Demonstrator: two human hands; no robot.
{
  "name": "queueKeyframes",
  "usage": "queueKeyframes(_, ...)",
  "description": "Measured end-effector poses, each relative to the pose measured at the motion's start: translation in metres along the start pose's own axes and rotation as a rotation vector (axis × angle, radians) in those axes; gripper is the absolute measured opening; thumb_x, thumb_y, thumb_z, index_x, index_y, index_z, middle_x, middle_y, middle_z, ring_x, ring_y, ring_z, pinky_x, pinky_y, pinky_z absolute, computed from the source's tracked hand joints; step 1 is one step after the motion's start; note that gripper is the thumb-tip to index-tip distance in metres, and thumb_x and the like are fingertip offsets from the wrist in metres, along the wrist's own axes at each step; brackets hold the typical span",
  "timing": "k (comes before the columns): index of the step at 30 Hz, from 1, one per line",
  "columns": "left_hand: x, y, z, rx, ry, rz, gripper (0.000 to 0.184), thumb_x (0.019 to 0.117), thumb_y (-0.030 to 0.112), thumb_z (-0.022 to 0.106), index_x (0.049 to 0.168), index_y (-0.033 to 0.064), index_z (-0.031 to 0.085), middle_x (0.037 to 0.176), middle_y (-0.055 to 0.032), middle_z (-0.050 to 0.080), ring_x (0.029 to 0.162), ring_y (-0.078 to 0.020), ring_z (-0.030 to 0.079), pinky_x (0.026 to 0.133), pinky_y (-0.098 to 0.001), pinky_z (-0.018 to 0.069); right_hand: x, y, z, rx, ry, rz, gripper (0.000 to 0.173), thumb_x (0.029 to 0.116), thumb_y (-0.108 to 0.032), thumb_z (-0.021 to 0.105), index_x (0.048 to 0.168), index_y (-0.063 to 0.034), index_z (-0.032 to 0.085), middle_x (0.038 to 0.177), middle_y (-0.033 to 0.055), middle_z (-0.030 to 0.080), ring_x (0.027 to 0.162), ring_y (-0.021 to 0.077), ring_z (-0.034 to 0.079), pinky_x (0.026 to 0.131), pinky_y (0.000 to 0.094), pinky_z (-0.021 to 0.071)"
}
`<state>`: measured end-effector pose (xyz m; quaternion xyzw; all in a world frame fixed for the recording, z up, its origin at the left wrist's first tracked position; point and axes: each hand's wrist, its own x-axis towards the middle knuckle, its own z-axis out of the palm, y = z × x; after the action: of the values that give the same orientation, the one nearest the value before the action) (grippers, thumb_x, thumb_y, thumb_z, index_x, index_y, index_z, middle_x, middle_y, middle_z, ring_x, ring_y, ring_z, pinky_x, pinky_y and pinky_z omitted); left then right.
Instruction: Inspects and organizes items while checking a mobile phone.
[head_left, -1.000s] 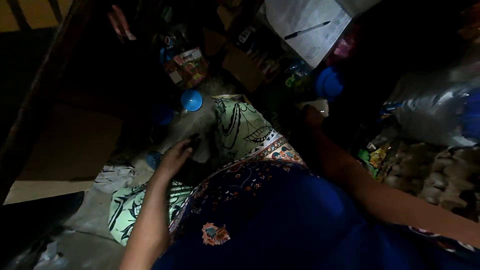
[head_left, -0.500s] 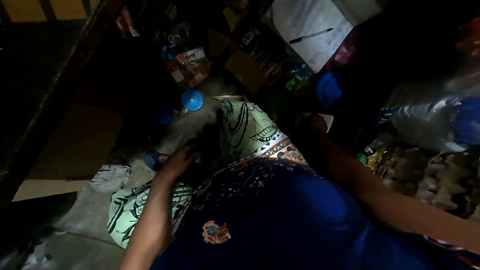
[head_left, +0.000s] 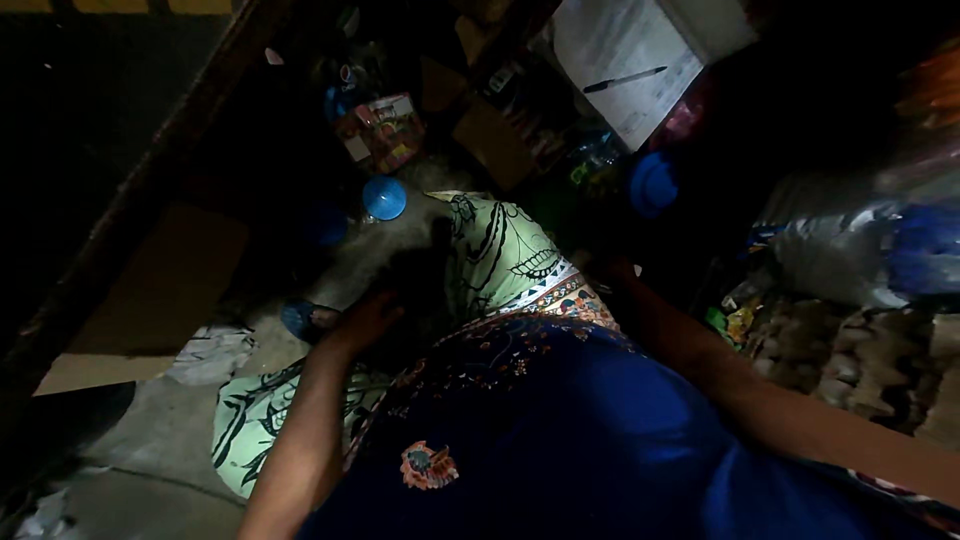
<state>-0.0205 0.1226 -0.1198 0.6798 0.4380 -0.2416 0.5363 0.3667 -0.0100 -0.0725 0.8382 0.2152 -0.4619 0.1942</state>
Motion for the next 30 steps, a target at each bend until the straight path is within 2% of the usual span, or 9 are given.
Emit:
queueKeyframes(2, 0.001, -0.002, 0.001, -0.003, 0.002, -0.010, 0.044, 0.1074, 0.026, 0.053, 0.145, 0.0037, 0.052, 0.144, -0.0218, 0.056, 0.133, -0.0381, 0.054, 0.112, -0.0584, 0.0396, 0.023, 0.015, -0.002, 0.151, 0.001, 0.108, 0.047, 0.1105, -0.020, 0.045, 0.147, 0.0097, 0.044, 0.156, 0.0279, 0.041, 0.147, 0.0384, 0.039, 0.120, 0.0476, 0.0292)
queueKeyframes(6, 0.001, -0.001, 0.000, 0.046, 0.014, -0.024, 0.044, 0.1079, 0.029, 0.051, 0.147, 0.0068, 0.051, 0.145, -0.0196, 0.055, 0.135, -0.0369, 0.053, 0.113, -0.0592, 0.0382, 0.095, 0.062, 0.032, 0.351, 0.356, 0.143, 0.052, 0.1010, -0.030, 0.064, 0.131, 0.0125, 0.057, 0.135, 0.0351, 0.056, 0.130, 0.0502, 0.053, 0.107, 0.0656, 0.0407)
queueKeyframes(11, 0.000, 0.001, -0.001, 0.044, 0.011, -0.060, 0.045, 0.1074, 0.028, 0.052, 0.147, 0.0074, 0.051, 0.144, -0.0208, 0.056, 0.132, -0.0392, 0.054, 0.111, -0.0611, 0.0389, 0.034, 0.022, -0.027, 0.318, 0.056, 0.321, 0.048, 0.1093, -0.024, 0.048, 0.145, 0.0076, 0.047, 0.155, 0.0254, 0.044, 0.145, 0.0358, 0.042, 0.118, 0.0480, 0.0336)
queueKeyframes(15, 0.001, 0.002, -0.001, 0.035, 0.010, -0.081, 0.044, 0.1070, 0.026, 0.054, 0.146, 0.0055, 0.051, 0.143, -0.0221, 0.056, 0.132, -0.0397, 0.054, 0.111, -0.0607, 0.0393, 0.112, 0.071, 0.013, 0.333, 0.393, 0.214, 0.051, 0.1025, -0.029, 0.061, 0.132, 0.0122, 0.057, 0.139, 0.0355, 0.054, 0.134, 0.0495, 0.050, 0.109, 0.0649, 0.0389)
queueKeyframes(17, 0.000, 0.004, -0.001, 0.017, 0.009, -0.089, 0.043, 0.1071, 0.026, 0.054, 0.146, 0.0068, 0.052, 0.142, -0.0215, 0.057, 0.131, -0.0389, 0.055, 0.110, -0.0607, 0.0397, 0.108, 0.067, 0.009, 0.289, 0.376, 0.205, 0.050, 0.1047, -0.027, 0.057, 0.134, 0.0132, 0.054, 0.139, 0.0362, 0.053, 0.134, 0.0499, 0.050, 0.108, 0.0638, 0.0399)
queueKeyframes(21, -0.010, 0.021, -0.006, 0.025, 0.024, -0.093, 0.045, 0.1060, 0.027, 0.056, 0.145, 0.0035, 0.054, 0.140, -0.0257, 0.057, 0.130, -0.0457, 0.054, 0.108, -0.0664, 0.0370, 0.043, 0.011, -0.035, 0.106, 0.170, 0.208, 0.047, 0.1108, -0.019, 0.042, 0.147, 0.0108, 0.042, 0.154, 0.0299, 0.042, 0.144, 0.0409, 0.042, 0.118, 0.0506, 0.0326)
queueKeyframes(24, -0.014, 0.027, -0.008, 0.016, 0.027, -0.070, 0.043, 0.1060, 0.029, 0.055, 0.142, 0.0047, 0.057, 0.139, -0.0252, 0.058, 0.130, -0.0461, 0.053, 0.107, -0.0671, 0.0370, 0.042, 0.003, -0.041, 0.064, 0.178, 0.171, 0.046, 0.1124, -0.018, 0.035, 0.148, 0.0105, 0.041, 0.157, 0.0293, 0.039, 0.146, 0.0400, 0.039, 0.119, 0.0503, 0.0300)
queueKeyframes(27, -0.017, 0.042, -0.015, -0.033, -0.008, -0.114, 0.041, 0.1066, 0.024, 0.055, 0.141, 0.0019, 0.056, 0.136, -0.0265, 0.059, 0.128, -0.0451, 0.055, 0.107, -0.0647, 0.0379, 0.051, -0.004, -0.047, 0.199, 0.205, 0.248, 0.046, 0.1123, -0.023, 0.035, 0.147, 0.0061, 0.047, 0.154, 0.0252, 0.044, 0.142, 0.0384, 0.045, 0.114, 0.0537, 0.0355)
queueKeyframes(30, -0.009, 0.031, -0.012, 0.009, -0.022, -0.083, 0.041, 0.1071, 0.024, 0.053, 0.144, 0.0072, 0.055, 0.135, -0.0232, 0.061, 0.124, -0.0423, 0.058, 0.105, -0.0643, 0.0411, 0.053, -0.008, -0.048, 0.214, 0.207, 0.278, 0.047, 0.1122, -0.026, 0.035, 0.149, 0.0022, 0.046, 0.156, 0.0235, 0.043, 0.143, 0.0386, 0.044, 0.113, 0.0569, 0.0356)
